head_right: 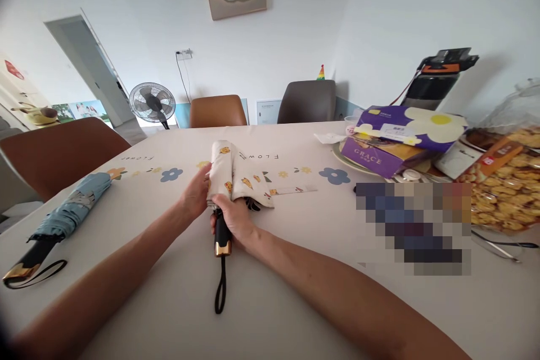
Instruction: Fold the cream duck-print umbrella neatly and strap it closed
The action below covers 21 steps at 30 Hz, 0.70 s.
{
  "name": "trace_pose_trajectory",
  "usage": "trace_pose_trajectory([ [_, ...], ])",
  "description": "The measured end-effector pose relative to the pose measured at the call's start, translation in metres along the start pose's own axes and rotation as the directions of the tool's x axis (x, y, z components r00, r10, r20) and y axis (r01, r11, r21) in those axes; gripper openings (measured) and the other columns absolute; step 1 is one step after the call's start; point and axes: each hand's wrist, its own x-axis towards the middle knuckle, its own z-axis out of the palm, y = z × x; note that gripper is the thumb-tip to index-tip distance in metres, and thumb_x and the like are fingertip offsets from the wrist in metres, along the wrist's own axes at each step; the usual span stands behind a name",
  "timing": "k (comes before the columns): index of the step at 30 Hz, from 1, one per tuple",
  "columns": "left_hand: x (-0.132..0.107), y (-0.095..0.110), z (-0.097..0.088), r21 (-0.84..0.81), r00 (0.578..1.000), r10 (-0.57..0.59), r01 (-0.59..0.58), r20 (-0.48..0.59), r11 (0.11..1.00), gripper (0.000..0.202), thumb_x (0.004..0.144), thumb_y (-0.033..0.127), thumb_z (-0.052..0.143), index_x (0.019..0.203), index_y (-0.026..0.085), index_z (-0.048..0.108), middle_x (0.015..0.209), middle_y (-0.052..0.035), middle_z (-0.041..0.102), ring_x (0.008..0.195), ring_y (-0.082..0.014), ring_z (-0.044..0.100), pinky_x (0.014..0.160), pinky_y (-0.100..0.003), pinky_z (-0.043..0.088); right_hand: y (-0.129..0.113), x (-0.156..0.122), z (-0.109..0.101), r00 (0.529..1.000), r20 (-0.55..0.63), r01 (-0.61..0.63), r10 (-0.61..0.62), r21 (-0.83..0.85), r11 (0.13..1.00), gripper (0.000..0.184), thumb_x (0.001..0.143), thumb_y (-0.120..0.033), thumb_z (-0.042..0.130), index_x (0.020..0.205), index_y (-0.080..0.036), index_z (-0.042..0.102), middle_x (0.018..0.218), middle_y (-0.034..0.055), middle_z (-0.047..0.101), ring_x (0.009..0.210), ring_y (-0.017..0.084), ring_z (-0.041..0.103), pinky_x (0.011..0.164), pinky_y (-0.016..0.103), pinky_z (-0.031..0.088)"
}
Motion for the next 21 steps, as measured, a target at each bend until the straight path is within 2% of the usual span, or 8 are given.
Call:
trace_pose_trajectory([
  [2, -0.006, -0.006, 0.004, 0.115, 0.984, 0.124, -0.109, -0.126, 0.987, 0.028, 0.072, 0.040, 0.063, 0.083, 0.015, 0.057, 0.074, -0.0029, 0.062, 0.066, -0.0116, 0.060, 0.056, -0.019, 0.047, 0.000, 0.003, 0.000, 0.997, -0.081, -0.004, 0.007, 0.027, 1.000, 0.018, 0.075, -0.034, 0.056, 0.078, -0.017, 0.049, 0.040, -0.0035, 0.049, 0.033, 0.012, 0.045, 0.033, 0.024, 0.041],
  [3, -0.009, -0.009, 0.006, 0.180, 0.981, 0.143, -0.119, -0.128, 0.976, 0.027, 0.071, 0.039, 0.064, 0.079, 0.015, 0.056, 0.068, -0.0010, 0.060, 0.057, -0.0098, 0.057, 0.050, -0.018, 0.045, 0.001, 0.004, 0.000, 0.994, -0.107, -0.001, 0.005, 0.031, 1.000, 0.018, 0.075, -0.034, 0.055, 0.076, -0.017, 0.050, 0.041, -0.0025, 0.050, 0.034, 0.012, 0.046, 0.034, 0.024, 0.042],
  [6, -0.017, -0.011, 0.010, 0.338, 0.998, -0.049, 0.029, 0.051, 0.941, 0.032, 0.068, 0.044, 0.064, 0.065, 0.016, 0.051, 0.045, 0.0035, 0.045, 0.031, -0.0089, 0.041, 0.032, -0.022, 0.033, 0.003, 0.007, -0.001, 0.991, -0.136, 0.013, -0.013, 0.000, 1.000, 0.021, 0.075, -0.034, 0.054, 0.065, -0.016, 0.050, 0.043, -0.0005, 0.049, 0.036, 0.012, 0.047, 0.036, 0.025, 0.043],
  [8, -0.018, -0.010, 0.009, 0.384, 0.970, -0.195, 0.126, 0.146, 0.915, 0.036, 0.068, 0.049, 0.063, 0.059, 0.017, 0.048, 0.038, 0.0040, 0.040, 0.025, -0.0116, 0.037, 0.027, -0.026, 0.029, 0.006, 0.008, -0.003, 0.990, -0.139, 0.006, -0.011, -0.034, 0.999, 0.025, 0.075, -0.035, 0.054, 0.058, -0.017, 0.049, 0.043, 0.0006, 0.049, 0.036, 0.012, 0.047, 0.036, 0.026, 0.043],
  [11, -0.014, -0.007, 0.003, 0.407, 0.913, -0.315, 0.192, 0.260, 0.893, 0.039, 0.068, 0.052, 0.062, 0.059, 0.016, 0.052, 0.038, 0.0006, 0.043, 0.027, -0.0157, 0.042, 0.027, -0.029, 0.034, 0.009, 0.009, -0.008, 0.997, -0.081, -0.002, -0.011, -0.160, 0.987, 0.032, 0.076, -0.042, 0.052, 0.056, -0.016, 0.052, 0.049, 0.0043, 0.054, 0.042, 0.015, 0.053, 0.042, 0.028, 0.047],
  [13, -0.009, -0.007, -0.001, 0.359, 0.907, -0.334, 0.231, 0.257, 0.904, 0.035, 0.066, 0.047, 0.065, 0.064, 0.014, 0.056, 0.041, -0.0009, 0.048, 0.031, -0.0150, 0.045, 0.031, -0.028, 0.038, 0.008, 0.010, -0.012, 0.999, -0.037, 0.020, -0.032, -0.280, 0.960, 0.033, 0.077, -0.043, 0.051, 0.058, -0.016, 0.055, 0.054, 0.0057, 0.057, 0.050, 0.017, 0.057, 0.048, 0.029, 0.049],
  [17, -0.001, -0.009, -0.003, 0.105, 0.944, -0.307, 0.295, 0.122, 0.950, 0.020, 0.063, 0.025, 0.068, 0.073, 0.011, 0.059, 0.057, -0.0042, 0.059, 0.049, -0.0147, 0.056, 0.050, -0.027, 0.050, -0.002, 0.010, -0.015, 0.992, 0.008, 0.112, -0.126, -0.515, 0.850, 0.027, 0.072, -0.042, 0.058, 0.063, -0.017, 0.056, 0.061, 0.0038, 0.060, 0.062, 0.017, 0.060, 0.057, 0.027, 0.050],
  [21, 0.008, -0.008, -0.008, 0.025, 0.971, -0.232, 0.231, 0.054, 0.973, 0.013, 0.061, 0.017, 0.064, 0.068, 0.012, 0.055, 0.054, -0.0017, 0.056, 0.049, -0.0129, 0.055, 0.049, -0.025, 0.049, -0.019, -0.004, -0.009, 0.974, 0.213, 0.055, 0.082, -0.566, 0.822, 0.018, 0.075, -0.032, 0.053, 0.071, -0.015, 0.056, 0.069, 0.0062, 0.065, 0.062, 0.018, 0.065, 0.056, 0.028, 0.053],
])
